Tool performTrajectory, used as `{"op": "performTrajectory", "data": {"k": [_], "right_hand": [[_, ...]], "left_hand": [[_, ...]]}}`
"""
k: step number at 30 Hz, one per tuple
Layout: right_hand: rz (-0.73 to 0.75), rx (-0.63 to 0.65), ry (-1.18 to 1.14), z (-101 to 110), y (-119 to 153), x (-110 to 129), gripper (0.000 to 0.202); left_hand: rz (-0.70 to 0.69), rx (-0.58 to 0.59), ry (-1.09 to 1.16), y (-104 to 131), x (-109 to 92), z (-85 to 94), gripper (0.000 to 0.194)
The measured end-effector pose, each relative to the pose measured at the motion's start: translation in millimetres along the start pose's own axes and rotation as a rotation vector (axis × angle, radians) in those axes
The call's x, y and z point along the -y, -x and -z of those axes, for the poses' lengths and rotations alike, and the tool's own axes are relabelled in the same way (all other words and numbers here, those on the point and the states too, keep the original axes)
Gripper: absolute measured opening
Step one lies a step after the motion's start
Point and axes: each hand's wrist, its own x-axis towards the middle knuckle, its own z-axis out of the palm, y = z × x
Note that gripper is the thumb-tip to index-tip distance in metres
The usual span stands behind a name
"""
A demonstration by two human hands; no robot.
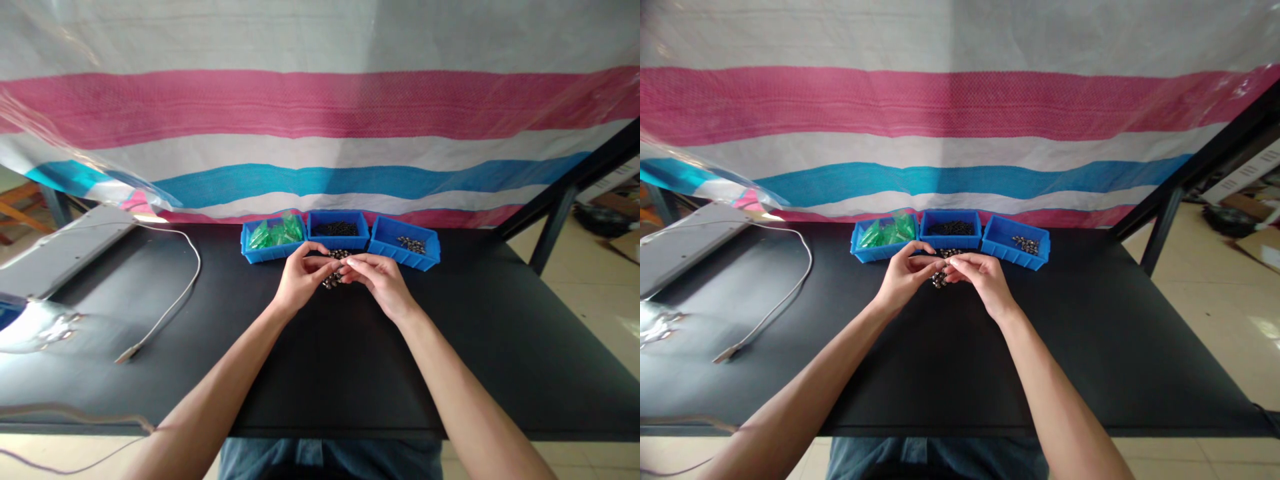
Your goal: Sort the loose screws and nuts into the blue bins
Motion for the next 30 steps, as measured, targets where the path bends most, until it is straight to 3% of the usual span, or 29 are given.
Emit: {"op": "performTrajectory", "data": {"k": [3, 7, 9, 11, 13, 16, 21, 30], "right_hand": [[-0.015, -0.042, -0.041, -1, -1, 0, 0.021], [0.224, -0.342, -0.009, 4, -7, -4, 0.018], [0.352, -0.488, 0.034, 9, -9, -5, 0.023], [0.399, -0.537, 0.108, 14, -10, -6, 0.027], [0.377, -0.494, 0.264, 16, -11, -8, 0.026], [0.336, -0.314, 0.630, 14, -13, -15, 0.023], [0.467, -0.061, 1.082, 8, -18, -28, 0.039], [0.527, 0.005, 1.168, 6, -22, -30, 0.036]], "left_hand": [[-0.046, 0.017, -0.111, 0, 0, 0.9, 0.040], [-0.282, 0.008, -0.644, -1, -1, 5.6, 0.019], [-0.401, 0.057, -0.917, -2, 0, 8.0, 0.022], [-0.438, 0.127, -1.081, -3, 3, 9.3, 0.031], [-0.422, 0.180, -1.164, -5, 7, 9.6, 0.038], [-0.409, 0.224, -1.209, -9, 11, 9.3, 0.042], [-0.441, 0.211, -1.176, -15, 15, 10.0, 0.040], [-0.426, 0.076, -1.223, -15, 15, 19.6, 0.034]]}}
